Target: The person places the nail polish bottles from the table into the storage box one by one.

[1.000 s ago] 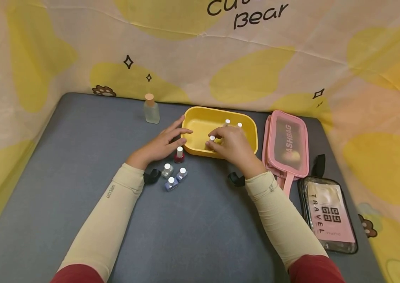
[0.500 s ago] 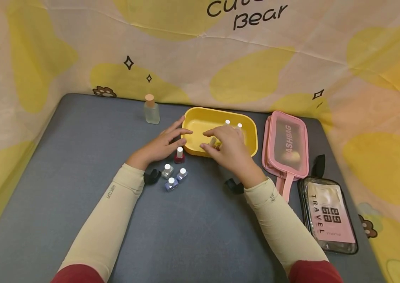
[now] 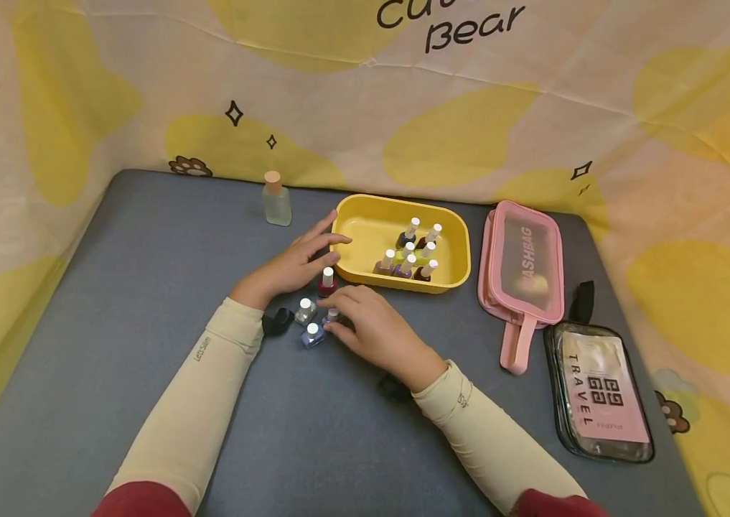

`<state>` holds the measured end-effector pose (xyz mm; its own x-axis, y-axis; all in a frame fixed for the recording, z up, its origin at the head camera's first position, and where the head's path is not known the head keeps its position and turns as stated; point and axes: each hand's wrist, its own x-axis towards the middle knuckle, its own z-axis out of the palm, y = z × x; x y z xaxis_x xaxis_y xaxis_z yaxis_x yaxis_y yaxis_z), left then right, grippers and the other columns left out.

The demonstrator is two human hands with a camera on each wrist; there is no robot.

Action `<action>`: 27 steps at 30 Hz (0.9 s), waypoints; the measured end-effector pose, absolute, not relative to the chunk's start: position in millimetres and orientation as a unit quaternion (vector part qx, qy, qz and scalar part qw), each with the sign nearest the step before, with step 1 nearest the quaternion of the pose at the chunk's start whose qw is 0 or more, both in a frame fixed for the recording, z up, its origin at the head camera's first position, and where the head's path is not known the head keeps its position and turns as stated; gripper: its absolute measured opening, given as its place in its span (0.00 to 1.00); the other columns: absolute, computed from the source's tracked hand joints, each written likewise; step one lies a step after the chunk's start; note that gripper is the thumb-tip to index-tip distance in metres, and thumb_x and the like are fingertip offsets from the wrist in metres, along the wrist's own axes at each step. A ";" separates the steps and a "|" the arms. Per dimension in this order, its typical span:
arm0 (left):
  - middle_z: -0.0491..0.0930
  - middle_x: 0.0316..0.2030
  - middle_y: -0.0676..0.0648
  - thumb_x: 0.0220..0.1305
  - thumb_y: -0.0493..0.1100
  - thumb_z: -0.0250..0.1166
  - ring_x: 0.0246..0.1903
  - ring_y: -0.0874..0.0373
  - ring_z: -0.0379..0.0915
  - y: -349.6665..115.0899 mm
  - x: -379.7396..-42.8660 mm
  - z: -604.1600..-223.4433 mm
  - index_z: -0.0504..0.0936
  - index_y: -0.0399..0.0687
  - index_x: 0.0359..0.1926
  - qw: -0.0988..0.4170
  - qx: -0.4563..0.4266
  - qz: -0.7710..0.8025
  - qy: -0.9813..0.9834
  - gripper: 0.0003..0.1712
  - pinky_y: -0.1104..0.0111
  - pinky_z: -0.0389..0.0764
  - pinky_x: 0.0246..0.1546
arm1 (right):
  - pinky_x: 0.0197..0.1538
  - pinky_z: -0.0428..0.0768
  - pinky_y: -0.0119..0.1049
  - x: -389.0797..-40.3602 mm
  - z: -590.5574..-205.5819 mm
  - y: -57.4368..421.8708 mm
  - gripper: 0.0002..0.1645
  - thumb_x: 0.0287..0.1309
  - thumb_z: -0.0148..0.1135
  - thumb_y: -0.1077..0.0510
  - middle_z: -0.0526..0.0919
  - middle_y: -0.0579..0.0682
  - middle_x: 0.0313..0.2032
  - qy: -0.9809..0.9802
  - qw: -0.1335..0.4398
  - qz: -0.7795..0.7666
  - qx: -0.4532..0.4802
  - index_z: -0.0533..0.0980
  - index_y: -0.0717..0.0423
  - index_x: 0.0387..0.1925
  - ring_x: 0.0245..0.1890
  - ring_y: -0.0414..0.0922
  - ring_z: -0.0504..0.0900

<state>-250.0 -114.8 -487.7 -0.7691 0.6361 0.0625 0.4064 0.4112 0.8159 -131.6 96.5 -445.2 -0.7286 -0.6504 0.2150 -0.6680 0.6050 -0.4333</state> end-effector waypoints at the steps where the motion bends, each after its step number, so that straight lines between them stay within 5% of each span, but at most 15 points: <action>1: 0.34 0.85 0.56 0.84 0.53 0.55 0.83 0.45 0.34 -114.9 -250.0 -487.5 0.73 0.54 0.76 0.130 0.314 0.442 0.830 0.26 0.36 0.49 0.75 | 0.65 0.76 0.45 -131.7 -446.8 95.5 0.18 0.68 0.74 0.59 0.85 0.50 0.53 -0.896 0.015 0.251 0.367 0.84 0.57 0.57 0.57 0.48 0.81; 9: 0.34 0.85 0.56 0.84 0.52 0.56 0.83 0.46 0.35 -114.6 -248.9 -485.0 0.73 0.53 0.76 0.132 0.312 0.445 0.829 0.26 0.38 0.51 0.75 | 0.58 0.80 0.41 -134.7 -444.2 94.8 0.11 0.70 0.71 0.62 0.85 0.49 0.48 -0.900 0.001 0.258 0.351 0.86 0.57 0.52 0.50 0.44 0.83; 15: 0.34 0.85 0.57 0.83 0.53 0.57 0.83 0.46 0.35 -115.3 -248.4 -484.4 0.73 0.54 0.76 0.136 0.310 0.443 0.830 0.27 0.37 0.50 0.75 | 0.54 0.82 0.42 -135.6 -409.0 106.6 0.10 0.67 0.74 0.62 0.86 0.50 0.46 -0.902 0.047 0.269 0.335 0.86 0.57 0.49 0.46 0.45 0.83; 22: 0.34 0.85 0.61 0.83 0.56 0.56 0.83 0.46 0.35 -113.6 -247.5 -482.3 0.74 0.57 0.75 0.144 0.301 0.445 0.831 0.26 0.37 0.49 0.75 | 0.50 0.84 0.45 -172.8 -361.9 135.7 0.15 0.65 0.76 0.60 0.85 0.54 0.44 -0.925 0.084 0.281 0.243 0.86 0.63 0.50 0.44 0.49 0.84; 27: 0.33 0.85 0.60 0.84 0.54 0.56 0.83 0.45 0.34 -113.7 -245.4 -482.3 0.73 0.55 0.76 0.144 0.302 0.443 0.832 0.26 0.37 0.48 0.75 | 0.53 0.82 0.47 -205.3 -364.0 150.2 0.15 0.67 0.75 0.57 0.85 0.53 0.43 -0.953 0.039 0.243 0.180 0.86 0.61 0.51 0.44 0.51 0.83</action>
